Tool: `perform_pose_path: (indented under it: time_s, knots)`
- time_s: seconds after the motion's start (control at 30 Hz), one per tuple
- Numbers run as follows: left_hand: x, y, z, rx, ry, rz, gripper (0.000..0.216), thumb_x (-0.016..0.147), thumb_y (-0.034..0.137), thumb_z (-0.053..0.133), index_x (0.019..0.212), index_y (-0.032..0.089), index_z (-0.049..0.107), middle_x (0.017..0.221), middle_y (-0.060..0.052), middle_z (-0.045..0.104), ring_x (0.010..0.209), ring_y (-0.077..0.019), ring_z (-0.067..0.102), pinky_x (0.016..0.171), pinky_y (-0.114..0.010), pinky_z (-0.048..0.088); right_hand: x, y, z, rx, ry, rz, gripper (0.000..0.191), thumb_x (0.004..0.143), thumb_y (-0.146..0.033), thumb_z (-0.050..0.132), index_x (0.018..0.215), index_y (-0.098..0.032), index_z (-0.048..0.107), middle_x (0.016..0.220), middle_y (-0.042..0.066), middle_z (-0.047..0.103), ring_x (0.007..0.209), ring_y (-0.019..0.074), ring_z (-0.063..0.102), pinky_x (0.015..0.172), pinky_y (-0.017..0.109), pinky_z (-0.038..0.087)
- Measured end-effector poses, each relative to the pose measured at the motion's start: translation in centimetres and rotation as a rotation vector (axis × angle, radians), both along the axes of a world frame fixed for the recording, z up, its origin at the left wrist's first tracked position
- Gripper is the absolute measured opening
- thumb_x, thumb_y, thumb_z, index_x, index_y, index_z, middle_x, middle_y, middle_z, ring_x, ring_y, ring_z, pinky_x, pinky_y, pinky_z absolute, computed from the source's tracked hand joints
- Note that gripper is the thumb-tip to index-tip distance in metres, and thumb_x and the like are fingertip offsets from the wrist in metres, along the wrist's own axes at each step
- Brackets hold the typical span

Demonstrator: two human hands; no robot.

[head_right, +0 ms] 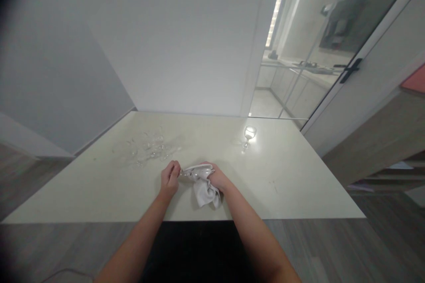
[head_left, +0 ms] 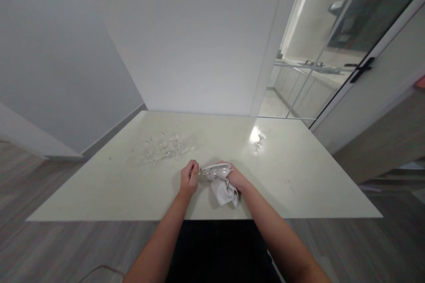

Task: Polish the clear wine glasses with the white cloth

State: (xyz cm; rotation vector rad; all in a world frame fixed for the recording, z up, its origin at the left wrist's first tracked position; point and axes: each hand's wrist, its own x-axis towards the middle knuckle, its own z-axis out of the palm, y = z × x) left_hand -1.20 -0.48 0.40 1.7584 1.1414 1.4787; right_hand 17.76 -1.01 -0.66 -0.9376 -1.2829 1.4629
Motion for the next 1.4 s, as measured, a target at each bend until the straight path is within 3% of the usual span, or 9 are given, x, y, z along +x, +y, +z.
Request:
perform_pose_path:
  time_s: [0.2,0.33,0.53,0.77,0.9,1.13,1.23,1.4]
  knots:
    - [0.1,0.1,0.1,-0.017,0.009,0.017,0.035,0.093,0.041,0.036,0.066,0.020,0.041,0.060,-0.001,0.041,0.057,-0.0140,0.039,0.053,-0.028,0.030,0.2,-0.4,0.6,0.065,-0.041,0.068,0.026,0.065,-0.023,0.071,0.090,-0.019,0.066,0.075,-0.003,0.067,0.066,0.0125,0.057,0.061,0.022,0.042]
    - [0.1,0.0,0.2,-0.058,-0.003,-0.008,0.036,0.093,0.044,0.036,0.066,0.020,0.041,0.059,0.000,0.040,0.055,-0.0142,0.038,0.053,-0.028,0.030,0.3,-0.3,0.9,0.094,-0.068,0.106,0.020,0.065,-0.024,0.072,0.084,-0.019,0.068,0.073,-0.002,0.067,0.065,0.0137,0.057,0.059,0.023,0.042]
    - [0.2,0.1,0.2,-0.041,-0.035,0.011,0.035,0.093,0.041,0.038,0.065,0.020,0.041,0.059,0.001,0.038,0.054,-0.0128,0.036,0.052,-0.027,0.029,0.0,-0.1,-0.3,0.074,-0.075,-0.060,0.010,0.068,-0.029,0.067,0.073,-0.020,0.069,0.066,0.000,0.066,0.071,0.0189,0.059,0.070,0.031,0.047]
    - [0.2,0.1,0.1,-0.049,-0.017,0.000,0.037,0.093,0.042,0.037,0.065,0.019,0.043,0.058,0.002,0.039,0.055,-0.0124,0.037,0.053,-0.026,0.029,0.2,-0.6,1.3,0.139,-0.115,0.111,0.023,0.065,-0.027,0.069,0.084,-0.016,0.067,0.073,-0.001,0.067,0.069,0.0132,0.057,0.066,0.024,0.043]
    - [0.3,0.2,-0.1,-0.105,-0.034,-0.032,0.037,0.094,0.043,0.037,0.066,0.019,0.043,0.059,0.002,0.039,0.055,-0.0121,0.037,0.052,-0.025,0.029,0.1,-0.6,1.5,0.104,-0.062,0.092,0.025,0.066,-0.029,0.070,0.088,-0.017,0.067,0.077,0.000,0.068,0.068,0.0134,0.057,0.065,0.023,0.043]
    - [0.7,0.6,-0.1,-0.084,-0.044,-0.016,0.035,0.094,0.039,0.037,0.067,0.019,0.043,0.058,0.002,0.040,0.055,-0.0118,0.038,0.054,-0.026,0.030,0.2,0.0,-0.3,0.066,-0.068,-0.023,0.023,0.075,-0.037,0.062,0.080,-0.017,0.071,0.069,0.002,0.068,0.071,0.0177,0.060,0.069,0.029,0.047]
    - [0.7,0.5,-0.1,-0.081,-0.029,-0.015,0.035,0.095,0.039,0.036,0.067,0.019,0.043,0.058,0.003,0.039,0.055,-0.0118,0.038,0.055,-0.026,0.030,0.3,-0.2,-0.4,0.027,-0.082,0.001,0.021,0.075,-0.036,0.063,0.082,-0.017,0.071,0.071,0.002,0.069,0.072,0.0178,0.061,0.068,0.028,0.047]
    - [0.6,0.3,-0.1,-0.092,-0.012,-0.034,0.034,0.094,0.039,0.037,0.067,0.019,0.043,0.059,0.003,0.039,0.055,-0.0118,0.037,0.054,-0.025,0.029,0.5,-0.4,0.5,0.097,-0.086,0.079,0.026,0.069,-0.027,0.069,0.092,-0.017,0.069,0.079,0.001,0.069,0.071,0.0145,0.059,0.067,0.025,0.044]
